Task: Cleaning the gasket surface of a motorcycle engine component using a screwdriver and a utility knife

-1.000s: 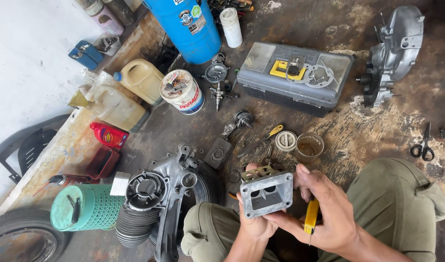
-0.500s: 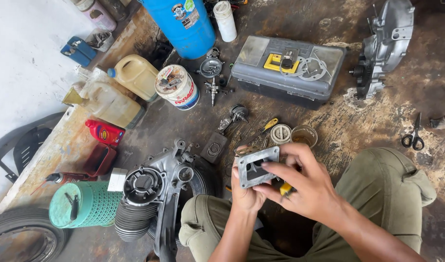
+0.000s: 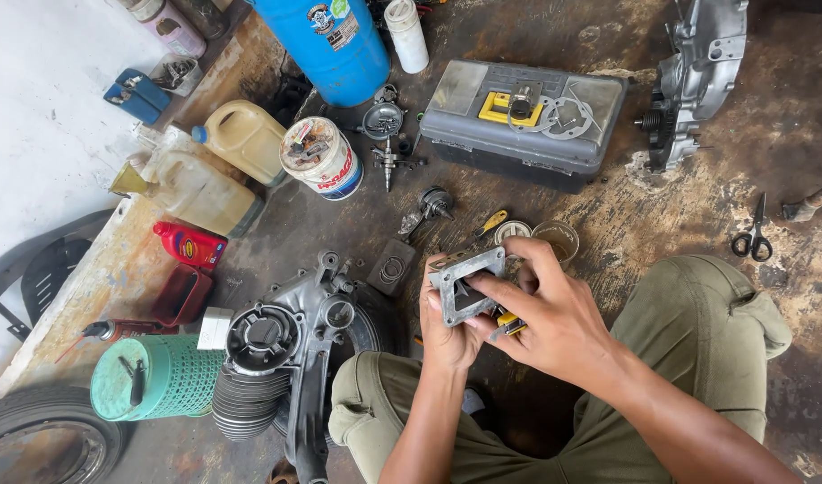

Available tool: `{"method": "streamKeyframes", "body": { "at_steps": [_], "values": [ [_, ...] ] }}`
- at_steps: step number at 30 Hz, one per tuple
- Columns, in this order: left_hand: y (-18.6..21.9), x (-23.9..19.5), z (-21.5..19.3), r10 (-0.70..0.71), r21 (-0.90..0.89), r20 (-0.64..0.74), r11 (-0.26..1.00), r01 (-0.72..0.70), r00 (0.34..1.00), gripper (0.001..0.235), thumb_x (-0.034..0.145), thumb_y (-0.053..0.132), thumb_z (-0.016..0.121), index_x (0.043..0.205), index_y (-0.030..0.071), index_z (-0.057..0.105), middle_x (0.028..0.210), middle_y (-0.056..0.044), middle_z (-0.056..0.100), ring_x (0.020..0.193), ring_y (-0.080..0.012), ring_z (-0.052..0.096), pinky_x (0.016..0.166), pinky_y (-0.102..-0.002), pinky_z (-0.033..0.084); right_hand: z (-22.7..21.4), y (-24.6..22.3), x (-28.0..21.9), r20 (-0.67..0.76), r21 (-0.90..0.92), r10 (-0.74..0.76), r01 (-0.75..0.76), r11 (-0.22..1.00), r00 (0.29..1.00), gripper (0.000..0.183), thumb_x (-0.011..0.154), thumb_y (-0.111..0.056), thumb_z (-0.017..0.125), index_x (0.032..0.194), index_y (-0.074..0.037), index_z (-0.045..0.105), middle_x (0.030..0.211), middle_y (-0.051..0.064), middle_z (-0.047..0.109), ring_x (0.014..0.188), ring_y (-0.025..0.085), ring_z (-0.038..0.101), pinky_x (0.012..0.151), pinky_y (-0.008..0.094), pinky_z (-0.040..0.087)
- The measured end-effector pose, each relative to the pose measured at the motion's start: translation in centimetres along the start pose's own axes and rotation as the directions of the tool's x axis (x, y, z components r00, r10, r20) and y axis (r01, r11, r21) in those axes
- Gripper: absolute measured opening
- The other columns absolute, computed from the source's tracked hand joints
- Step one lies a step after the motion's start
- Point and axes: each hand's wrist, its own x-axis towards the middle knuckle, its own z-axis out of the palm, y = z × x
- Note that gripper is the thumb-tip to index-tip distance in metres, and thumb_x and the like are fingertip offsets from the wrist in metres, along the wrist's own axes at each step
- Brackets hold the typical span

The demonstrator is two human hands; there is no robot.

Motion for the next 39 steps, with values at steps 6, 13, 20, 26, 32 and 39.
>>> {"method": "streamKeyframes", "body": {
  "at_steps": [6, 13, 20, 26, 32, 39],
  "values": [
    [-1.9, 0.3, -0.4, 0.191, -0.041, -0.061, 0.980, -0.193, 0.980, 0.052, 0.095, 0.041, 0.066, 0.127, 0.004, 0.050, 0.103, -0.022, 0.068, 0.096, -0.0309, 0.073, 0.082, -0.043, 0.065, 1.0, 0.8, -0.2, -0.142, 0.088, -0.053, 0.066, 0.994, 0.988, 0.036, 0.077, -0.025, 0.081, 0.111, -0.014, 0.073, 0.112, 0.016, 0.057, 0.052, 0.024, 0.055, 0.047, 0.038, 0.048],
    [-2.3, 0.9, -1.5, 0.173, -0.058, -0.038, 0.983, -0.175, 0.984, 0.050, 0.094, 0.041, 0.067, 0.126, 0.006, 0.050, 0.108, -0.022, 0.069, 0.101, -0.0321, 0.073, 0.086, -0.046, 0.064, 0.4, 0.7, 0.4, -0.189, 0.206, -0.051, 0.091, 0.974, 0.981, 0.045, 0.077, -0.020, 0.083, 0.117, -0.009, 0.066, 0.113, 0.019, 0.064, 0.056, 0.028, 0.066, 0.050, 0.040, 0.055],
    [-2.2, 0.8, -1.0, 0.143, -0.006, -0.086, 0.990, -0.144, 0.986, 0.055, 0.097, 0.045, 0.062, 0.133, 0.006, 0.048, 0.110, -0.020, 0.069, 0.098, -0.0279, 0.074, 0.081, -0.041, 0.066, 0.0, 0.5, 0.7, -0.181, 0.242, 0.007, 0.038, 0.970, 0.983, 0.056, 0.072, -0.016, 0.086, 0.122, -0.009, 0.062, 0.111, 0.017, 0.068, 0.059, 0.030, 0.069, 0.051, 0.042, 0.057],
    [-1.7, 0.4, -0.2, 0.038, -0.083, -0.104, 0.995, -0.047, 0.994, 0.057, 0.101, 0.046, 0.055, 0.141, 0.007, 0.046, 0.109, -0.022, 0.067, 0.091, -0.0256, 0.074, 0.067, -0.027, 0.063, 0.0, 0.7, 0.5, -0.158, 0.146, -0.044, 0.068, 0.987, 0.986, 0.042, 0.077, -0.021, 0.083, 0.115, -0.010, 0.068, 0.119, 0.023, 0.061, 0.056, 0.027, 0.061, 0.049, 0.040, 0.053],
    [-2.0, -0.1, -3.0, -0.047, -0.138, -0.116, 0.990, 0.031, 0.992, 0.043, 0.099, 0.044, 0.060, 0.130, 0.014, 0.054, 0.096, -0.015, 0.068, 0.075, -0.0189, 0.070, 0.049, -0.013, 0.054, -0.2, 0.3, 0.2, -0.083, -0.030, -0.092, 0.090, 0.996, 0.992, 0.028, 0.081, -0.026, 0.079, 0.103, -0.010, 0.074, 0.120, 0.024, 0.054, 0.056, 0.024, 0.056, 0.048, 0.038, 0.050],
    [-1.9, -0.4, -3.4, -0.068, -0.120, -0.153, 0.992, 0.050, 0.986, 0.038, 0.099, 0.047, 0.058, 0.122, 0.016, 0.056, 0.085, -0.012, 0.065, 0.068, -0.0169, 0.065, 0.044, -0.011, 0.048, -0.1, 0.2, 0.1, -0.041, -0.055, -0.075, 0.072, 0.996, 0.996, 0.029, 0.083, -0.029, 0.075, 0.106, -0.011, 0.074, 0.121, 0.022, 0.051, 0.059, 0.024, 0.058, 0.048, 0.038, 0.052]
  ]
}}
